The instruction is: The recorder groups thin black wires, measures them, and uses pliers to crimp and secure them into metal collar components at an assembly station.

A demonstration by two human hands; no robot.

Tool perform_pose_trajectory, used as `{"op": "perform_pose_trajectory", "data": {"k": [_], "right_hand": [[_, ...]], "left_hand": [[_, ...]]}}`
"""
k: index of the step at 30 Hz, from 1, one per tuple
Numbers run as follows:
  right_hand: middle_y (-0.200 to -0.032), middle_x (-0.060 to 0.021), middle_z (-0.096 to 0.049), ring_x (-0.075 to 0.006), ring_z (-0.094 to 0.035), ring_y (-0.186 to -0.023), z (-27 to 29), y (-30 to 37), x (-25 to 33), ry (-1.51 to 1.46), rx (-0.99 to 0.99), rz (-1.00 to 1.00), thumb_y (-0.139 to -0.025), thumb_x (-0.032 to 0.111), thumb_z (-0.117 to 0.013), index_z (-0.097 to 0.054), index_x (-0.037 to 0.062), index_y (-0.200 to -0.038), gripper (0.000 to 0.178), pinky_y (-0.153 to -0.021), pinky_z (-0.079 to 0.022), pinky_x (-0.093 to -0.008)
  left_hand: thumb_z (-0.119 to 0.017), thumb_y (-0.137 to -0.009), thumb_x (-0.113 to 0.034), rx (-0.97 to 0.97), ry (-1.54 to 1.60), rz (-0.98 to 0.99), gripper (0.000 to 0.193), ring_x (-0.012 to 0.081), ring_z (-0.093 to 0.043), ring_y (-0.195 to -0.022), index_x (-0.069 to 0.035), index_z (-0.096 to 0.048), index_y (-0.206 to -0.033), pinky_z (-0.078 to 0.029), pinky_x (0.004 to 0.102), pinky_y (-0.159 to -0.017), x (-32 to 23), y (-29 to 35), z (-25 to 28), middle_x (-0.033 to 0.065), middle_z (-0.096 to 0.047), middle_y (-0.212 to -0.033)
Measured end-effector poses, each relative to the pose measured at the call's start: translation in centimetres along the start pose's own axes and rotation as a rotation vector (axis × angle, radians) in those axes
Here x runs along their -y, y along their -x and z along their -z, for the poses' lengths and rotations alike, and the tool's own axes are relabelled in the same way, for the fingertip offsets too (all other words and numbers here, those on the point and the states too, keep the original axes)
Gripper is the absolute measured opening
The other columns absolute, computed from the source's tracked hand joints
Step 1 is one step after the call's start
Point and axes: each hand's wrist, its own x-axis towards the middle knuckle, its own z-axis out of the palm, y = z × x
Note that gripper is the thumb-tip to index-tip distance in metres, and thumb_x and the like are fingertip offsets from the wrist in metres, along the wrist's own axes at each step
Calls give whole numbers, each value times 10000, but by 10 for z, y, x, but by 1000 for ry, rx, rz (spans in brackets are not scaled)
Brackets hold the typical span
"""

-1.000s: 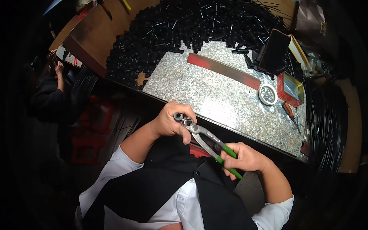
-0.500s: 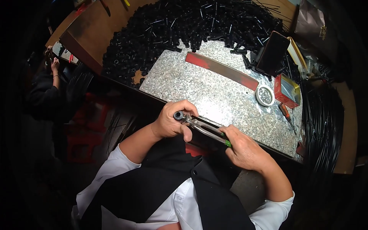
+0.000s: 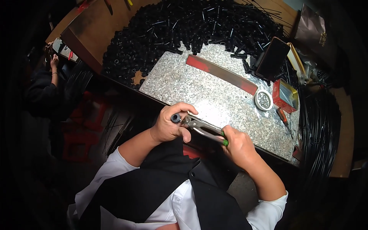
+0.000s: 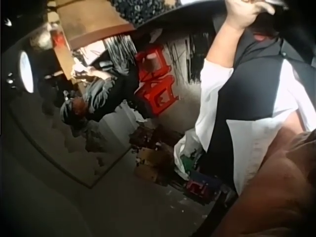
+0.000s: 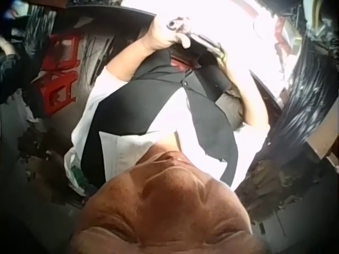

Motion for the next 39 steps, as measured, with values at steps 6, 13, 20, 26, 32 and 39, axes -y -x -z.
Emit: {"op": "perform_pose_trajectory", "data": {"k": [6, 13, 20, 26, 32, 39], "right_hand": [[-731, -180, -573, -383, -590, -684, 34, -5, -20, 178, -424, -56, -713, -3, -646, -522, 45, -888, 220, -595, -456, -438], [-717, -154, -585, -338, -537, -802, 81, -32, -93, 616, -406, -165, -748, 85, -663, -604, 36, -854, 131, -721, -395, -419], [-758, -152, -645, -279, -543, -823, 71, -55, -114, 695, -247, -173, -737, 165, -692, -671, 23, -798, 156, -773, -370, -385], [-739, -156, -630, -285, -539, -840, 72, -59, -105, 669, -210, -191, -713, 133, -664, -635, 22, -782, 133, -764, -371, -389], [-765, -163, -587, -323, -527, -854, 75, -56, -101, 586, -296, -277, -705, 149, -652, -599, 20, -804, 171, -792, -386, -404], [-799, -169, -570, -344, -521, -868, 77, -52, -103, 565, -325, -282, -715, 113, -642, -590, 16, -841, 167, -792, -403, -421]], "left_hand": [[-815, -510, -470, -6, -34, 16, 851, 11, -344, -497, -9, -495, -1150, -281, 178, -487, -1, 2, 4, -76, -318, -543], [-797, -479, -520, -5, 14, 34, 1040, 8, -348, -502, 26, -370, -1255, -286, 160, -498, -11, 12, -3, -82, -324, -547], [-842, -507, -477, -10, -17, 9, 1028, 17, -349, -470, 3, -342, -1266, -269, 166, -482, -19, 8, -6, -62, -349, -511], [-845, -515, -469, -9, -49, -8, 1011, 23, -343, -467, -6, -346, -1263, -263, 172, -481, -18, 8, -5, -59, -349, -508], [-795, -504, -550, 8, -54, 40, 1056, 21, -340, -492, 11, -330, -1268, -262, 178, -487, -18, 6, -7, -75, -326, -531], [-806, -509, -529, 15, -62, 14, 1043, 21, -347, -494, 13, -337, -1267, -269, 177, -491, -19, 5, -9, -76, -326, -533]]}}
